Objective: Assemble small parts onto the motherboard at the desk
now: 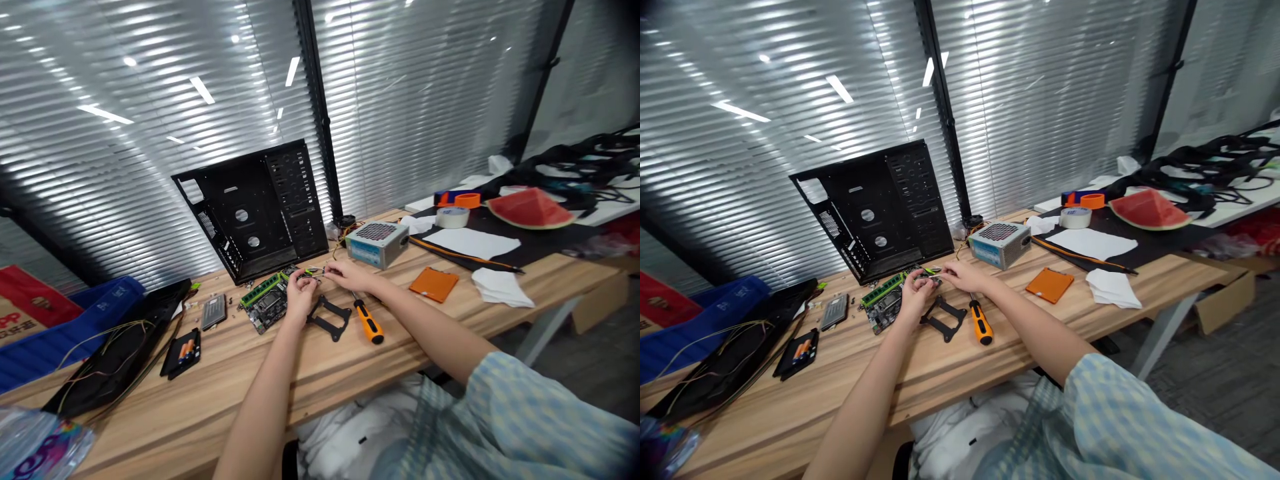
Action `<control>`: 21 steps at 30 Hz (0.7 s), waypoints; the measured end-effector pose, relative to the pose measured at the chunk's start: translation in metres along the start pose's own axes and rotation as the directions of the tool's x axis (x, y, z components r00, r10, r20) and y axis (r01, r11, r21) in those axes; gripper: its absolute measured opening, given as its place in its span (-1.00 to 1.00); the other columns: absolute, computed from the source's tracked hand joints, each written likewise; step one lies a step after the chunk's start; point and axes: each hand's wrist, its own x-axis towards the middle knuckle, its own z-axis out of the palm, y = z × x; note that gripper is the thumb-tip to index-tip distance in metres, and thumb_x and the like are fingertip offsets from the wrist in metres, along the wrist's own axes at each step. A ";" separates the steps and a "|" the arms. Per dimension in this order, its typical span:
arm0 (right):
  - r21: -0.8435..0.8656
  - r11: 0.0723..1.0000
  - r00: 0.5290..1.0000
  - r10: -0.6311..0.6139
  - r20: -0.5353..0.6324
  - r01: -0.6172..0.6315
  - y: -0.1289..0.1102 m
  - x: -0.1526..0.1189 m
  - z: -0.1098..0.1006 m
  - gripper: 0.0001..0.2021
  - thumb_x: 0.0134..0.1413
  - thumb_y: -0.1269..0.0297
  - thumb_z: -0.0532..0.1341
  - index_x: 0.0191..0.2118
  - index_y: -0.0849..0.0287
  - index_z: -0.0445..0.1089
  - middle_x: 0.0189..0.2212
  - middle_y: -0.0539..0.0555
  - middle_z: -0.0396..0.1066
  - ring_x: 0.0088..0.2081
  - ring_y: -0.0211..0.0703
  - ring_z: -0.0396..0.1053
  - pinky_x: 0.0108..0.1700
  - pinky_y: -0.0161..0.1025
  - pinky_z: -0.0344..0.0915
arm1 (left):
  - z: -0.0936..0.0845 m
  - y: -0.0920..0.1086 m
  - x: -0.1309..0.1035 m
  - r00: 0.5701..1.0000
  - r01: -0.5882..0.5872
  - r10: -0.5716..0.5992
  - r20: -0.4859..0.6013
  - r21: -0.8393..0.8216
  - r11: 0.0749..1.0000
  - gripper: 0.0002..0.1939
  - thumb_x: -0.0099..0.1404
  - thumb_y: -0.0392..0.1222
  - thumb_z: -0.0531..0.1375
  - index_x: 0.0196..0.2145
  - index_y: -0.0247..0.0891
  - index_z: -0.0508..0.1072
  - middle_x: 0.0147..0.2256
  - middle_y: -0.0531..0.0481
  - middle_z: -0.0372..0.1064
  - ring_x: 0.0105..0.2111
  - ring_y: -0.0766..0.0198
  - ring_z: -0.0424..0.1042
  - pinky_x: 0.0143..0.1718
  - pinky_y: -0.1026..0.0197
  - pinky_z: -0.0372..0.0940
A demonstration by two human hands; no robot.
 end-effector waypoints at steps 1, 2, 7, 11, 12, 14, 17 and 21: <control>-0.021 1.000 1.000 0.008 -0.015 -0.008 0.001 0.000 0.001 -0.80 0.25 0.23 0.04 -0.31 0.18 0.34 -0.43 0.03 0.36 -0.39 -0.21 0.26 -0.33 -0.30 0.10 | 0.001 0.002 -0.001 1.000 0.013 -0.012 0.011 -0.017 1.000 -0.46 0.00 -0.21 0.37 -0.10 -0.21 0.21 -0.44 0.14 0.37 -0.38 0.30 0.51 -0.18 0.18 0.34; -0.038 0.999 0.999 0.020 -0.028 -0.021 0.002 0.000 0.003 -0.78 0.27 0.22 0.01 -0.31 0.17 0.33 -0.42 0.04 0.35 -0.38 -0.20 0.26 -0.32 -0.30 0.10 | 0.002 0.003 -0.002 0.999 0.026 -0.025 0.022 -0.030 0.999 -0.44 -0.01 -0.19 0.38 -0.11 -0.21 0.21 -0.44 0.15 0.35 -0.40 0.30 0.51 -0.20 0.18 0.35; -0.021 0.996 0.993 0.080 -0.085 -0.082 0.002 0.003 0.007 -0.71 0.29 0.20 -0.04 -0.42 0.16 0.26 -0.50 0.00 0.29 -0.43 -0.22 0.22 -0.36 -0.29 0.05 | 0.006 0.009 -0.006 0.995 0.088 -0.085 0.058 -0.050 0.995 -0.43 -0.07 -0.09 0.41 -0.15 -0.23 0.26 -0.46 0.16 0.34 -0.49 0.35 0.44 -0.36 0.26 0.31; 0.137 0.981 0.983 0.151 -0.108 -0.136 -0.002 0.004 0.007 -0.67 0.24 0.11 -0.01 -0.49 0.16 0.22 -0.56 -0.03 0.22 -0.48 -0.24 0.17 -0.40 -0.30 0.04 | 0.006 0.008 -0.005 0.989 0.123 -0.121 0.079 -0.022 0.992 -0.51 -0.09 -0.03 0.41 -0.27 -0.30 0.34 -0.47 0.08 0.38 -0.53 0.39 0.39 -0.43 0.32 0.25; 0.208 0.966 0.980 0.176 -0.094 -0.153 -0.003 0.005 0.007 -0.67 0.20 0.06 0.03 -0.48 0.16 0.23 -0.56 -0.05 0.22 -0.49 -0.26 0.16 -0.42 -0.31 0.05 | 0.005 0.007 -0.004 0.989 0.124 -0.123 0.082 -0.009 0.992 -0.53 -0.09 -0.02 0.41 -0.31 -0.31 0.36 -0.47 0.07 0.39 -0.54 0.40 0.38 -0.46 0.33 0.23; 0.342 0.922 0.975 0.212 -0.059 -0.180 -0.006 0.005 0.006 -0.67 0.08 -0.02 0.14 -0.43 0.17 0.24 -0.54 -0.07 0.22 -0.51 -0.29 0.15 -0.44 -0.32 0.06 | 0.005 0.004 -0.003 0.991 0.109 -0.109 0.081 0.003 0.994 -0.55 -0.10 0.01 0.41 -0.35 -0.32 0.38 -0.48 0.07 0.38 -0.57 0.43 0.34 -0.50 0.34 0.19; 0.413 0.892 0.974 0.220 -0.050 -0.181 -0.009 0.004 0.005 -0.65 0.00 -0.04 0.21 -0.39 0.19 0.26 -0.50 -0.06 0.24 -0.50 -0.30 0.16 -0.43 -0.33 0.09 | 0.005 0.000 -0.001 0.995 0.067 -0.065 0.075 -0.017 0.998 -0.53 -0.14 0.04 0.42 -0.37 -0.34 0.41 -0.52 0.10 0.36 -0.63 0.47 0.27 -0.56 0.36 0.14; 0.307 0.940 0.981 0.180 -0.075 -0.149 -0.008 0.003 0.004 -0.70 0.11 0.03 0.16 -0.40 0.20 0.31 -0.53 -0.06 0.22 -0.48 -0.28 0.15 -0.41 -0.32 0.06 | 0.006 -0.004 0.000 0.998 0.041 -0.040 0.056 -0.020 0.999 -0.50 -0.15 0.05 0.43 -0.36 -0.36 0.43 -0.55 0.11 0.35 -0.67 0.50 0.19 -0.62 0.37 0.08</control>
